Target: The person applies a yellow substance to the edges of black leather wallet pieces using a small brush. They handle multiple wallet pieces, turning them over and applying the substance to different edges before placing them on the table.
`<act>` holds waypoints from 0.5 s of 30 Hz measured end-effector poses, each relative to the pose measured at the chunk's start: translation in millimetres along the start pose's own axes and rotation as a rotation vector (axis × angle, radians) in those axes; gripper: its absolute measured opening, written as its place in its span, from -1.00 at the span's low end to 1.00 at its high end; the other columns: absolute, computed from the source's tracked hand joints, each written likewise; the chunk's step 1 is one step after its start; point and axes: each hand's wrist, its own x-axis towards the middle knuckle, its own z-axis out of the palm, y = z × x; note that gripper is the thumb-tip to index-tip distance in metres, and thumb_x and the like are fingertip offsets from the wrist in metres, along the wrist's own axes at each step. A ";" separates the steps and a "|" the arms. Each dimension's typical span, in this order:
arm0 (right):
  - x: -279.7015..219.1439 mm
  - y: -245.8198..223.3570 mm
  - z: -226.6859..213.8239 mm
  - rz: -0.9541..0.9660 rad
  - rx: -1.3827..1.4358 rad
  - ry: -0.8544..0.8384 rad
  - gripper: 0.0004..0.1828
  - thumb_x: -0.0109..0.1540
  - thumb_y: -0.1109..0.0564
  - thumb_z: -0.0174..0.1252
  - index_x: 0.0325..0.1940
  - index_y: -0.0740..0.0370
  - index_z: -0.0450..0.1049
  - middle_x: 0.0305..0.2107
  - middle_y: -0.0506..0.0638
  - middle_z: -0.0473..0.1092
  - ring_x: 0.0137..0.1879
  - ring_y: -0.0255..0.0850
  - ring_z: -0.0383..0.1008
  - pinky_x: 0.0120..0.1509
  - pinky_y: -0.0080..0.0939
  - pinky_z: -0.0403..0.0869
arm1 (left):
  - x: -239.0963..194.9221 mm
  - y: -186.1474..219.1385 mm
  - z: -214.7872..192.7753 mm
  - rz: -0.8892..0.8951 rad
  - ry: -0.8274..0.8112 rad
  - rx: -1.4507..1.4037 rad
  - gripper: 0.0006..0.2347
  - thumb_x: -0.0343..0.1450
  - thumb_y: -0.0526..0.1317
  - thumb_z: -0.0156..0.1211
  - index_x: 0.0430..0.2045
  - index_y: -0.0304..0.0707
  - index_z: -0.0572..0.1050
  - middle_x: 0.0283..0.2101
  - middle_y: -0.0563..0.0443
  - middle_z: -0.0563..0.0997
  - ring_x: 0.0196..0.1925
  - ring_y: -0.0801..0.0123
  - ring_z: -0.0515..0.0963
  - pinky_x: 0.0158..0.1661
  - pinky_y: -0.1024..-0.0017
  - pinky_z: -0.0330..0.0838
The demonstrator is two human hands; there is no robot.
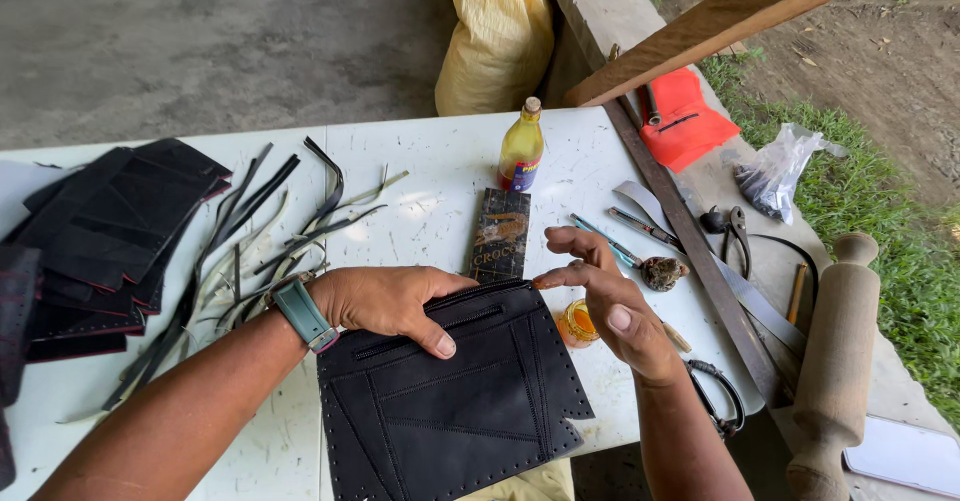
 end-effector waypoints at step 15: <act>-9.7 -13.3 -8.6 -0.122 -0.667 0.084 -0.29 0.28 -0.41 -0.18 0.03 0.12 0.66 0.26 0.29 0.27 0.47 0.11 0.25 0.58 0.15 0.20 | 9.4 0.1 -3.2 0.000 0.015 0.018 -0.36 0.22 -0.29 0.39 0.27 -0.34 0.37 0.02 -0.15 0.69 -0.07 0.38 0.69 -0.05 0.48 0.62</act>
